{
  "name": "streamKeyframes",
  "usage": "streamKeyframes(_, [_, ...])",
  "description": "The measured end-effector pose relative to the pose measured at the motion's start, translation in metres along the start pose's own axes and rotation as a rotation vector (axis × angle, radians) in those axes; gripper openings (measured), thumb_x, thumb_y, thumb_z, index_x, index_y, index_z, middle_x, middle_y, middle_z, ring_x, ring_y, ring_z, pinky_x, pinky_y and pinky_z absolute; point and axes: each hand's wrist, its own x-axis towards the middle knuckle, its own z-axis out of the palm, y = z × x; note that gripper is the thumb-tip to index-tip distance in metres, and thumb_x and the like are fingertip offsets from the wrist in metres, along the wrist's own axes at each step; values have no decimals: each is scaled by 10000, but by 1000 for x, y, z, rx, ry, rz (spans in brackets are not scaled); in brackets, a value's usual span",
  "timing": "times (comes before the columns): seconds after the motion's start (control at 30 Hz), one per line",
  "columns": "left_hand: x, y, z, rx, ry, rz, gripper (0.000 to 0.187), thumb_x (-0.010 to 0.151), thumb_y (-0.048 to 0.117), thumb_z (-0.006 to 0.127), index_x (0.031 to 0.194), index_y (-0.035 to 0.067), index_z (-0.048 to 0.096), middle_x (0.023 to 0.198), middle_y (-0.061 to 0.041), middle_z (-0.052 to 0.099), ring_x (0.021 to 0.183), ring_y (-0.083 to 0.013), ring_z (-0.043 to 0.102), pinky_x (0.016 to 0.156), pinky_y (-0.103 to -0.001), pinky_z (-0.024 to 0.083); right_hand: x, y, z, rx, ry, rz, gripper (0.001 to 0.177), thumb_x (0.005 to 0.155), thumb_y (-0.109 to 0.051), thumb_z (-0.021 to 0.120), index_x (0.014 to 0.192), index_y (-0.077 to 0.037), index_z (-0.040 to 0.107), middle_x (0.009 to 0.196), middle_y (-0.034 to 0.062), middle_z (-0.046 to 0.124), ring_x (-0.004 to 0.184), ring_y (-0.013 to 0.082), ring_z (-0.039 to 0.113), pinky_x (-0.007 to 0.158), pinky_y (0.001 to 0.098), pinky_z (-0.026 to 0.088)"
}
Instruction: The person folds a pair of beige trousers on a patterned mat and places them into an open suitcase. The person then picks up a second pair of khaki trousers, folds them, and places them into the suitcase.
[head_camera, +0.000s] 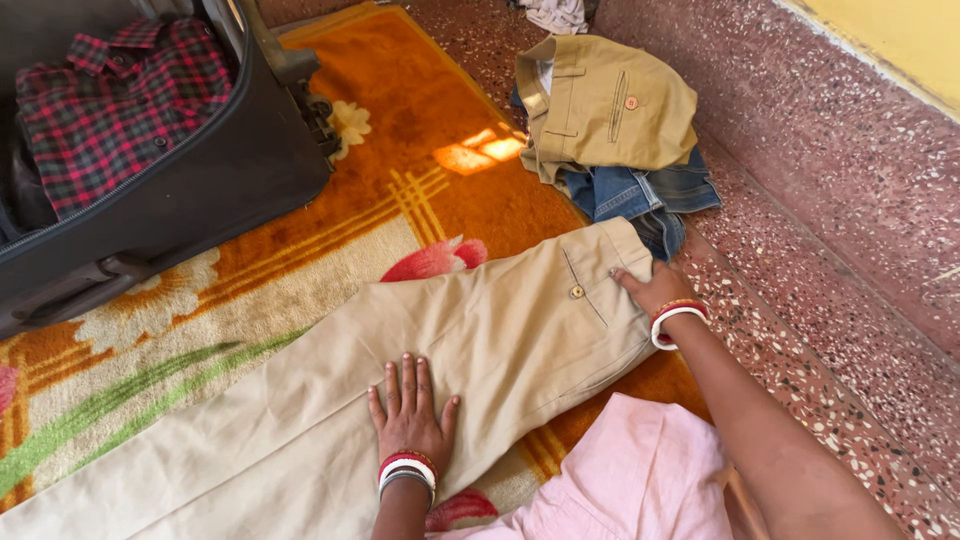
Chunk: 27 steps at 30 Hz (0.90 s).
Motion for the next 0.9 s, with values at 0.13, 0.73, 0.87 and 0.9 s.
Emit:
streamKeyframes(0.13, [0, -1, 4, -10, 60, 13, 787, 958, 596, 337, 1576, 130, 197, 1664, -55, 142, 1537, -267, 55, 1214, -539, -4, -19, -7, 6, -158, 189, -176, 644, 953, -589, 611, 1132, 30, 623, 1085, 278, 695, 1020, 442, 679, 875, 518, 535])
streamKeyframes(0.73, [6, 9, -3, -72, 42, -2, 830, 949, 613, 405, 1575, 102, 209, 1664, -94, 160, 1539, -301, 68, 1213, -547, 19, -13, 3, 11, -301, 473, -417, 826, 913, -520, 567, 1601, -101, 381, 1587, 216, 409, 1502, 432, 328, 1217, 610, 250])
streamKeyframes(0.87, [-5, 8, -3, -104, 94, 15, 823, 955, 601, 421, 1574, 94, 228, 1666, -95, 180, 1542, -306, 86, 1220, -549, 25, -44, -25, 49, -231, 404, -822, 769, 949, -528, 530, 1607, -183, 331, 1672, 204, 291, 1537, 449, 211, 1205, 646, 117])
streamKeyframes(0.9, [-3, 8, -3, -105, 80, 12, 828, 953, 601, 422, 1576, 94, 224, 1666, -95, 176, 1541, -306, 82, 1217, -549, 20, -46, -27, 53, -262, 352, -799, 765, 939, -543, 516, 1602, -216, 318, 1667, 171, 278, 1539, 422, 201, 1208, 639, 105])
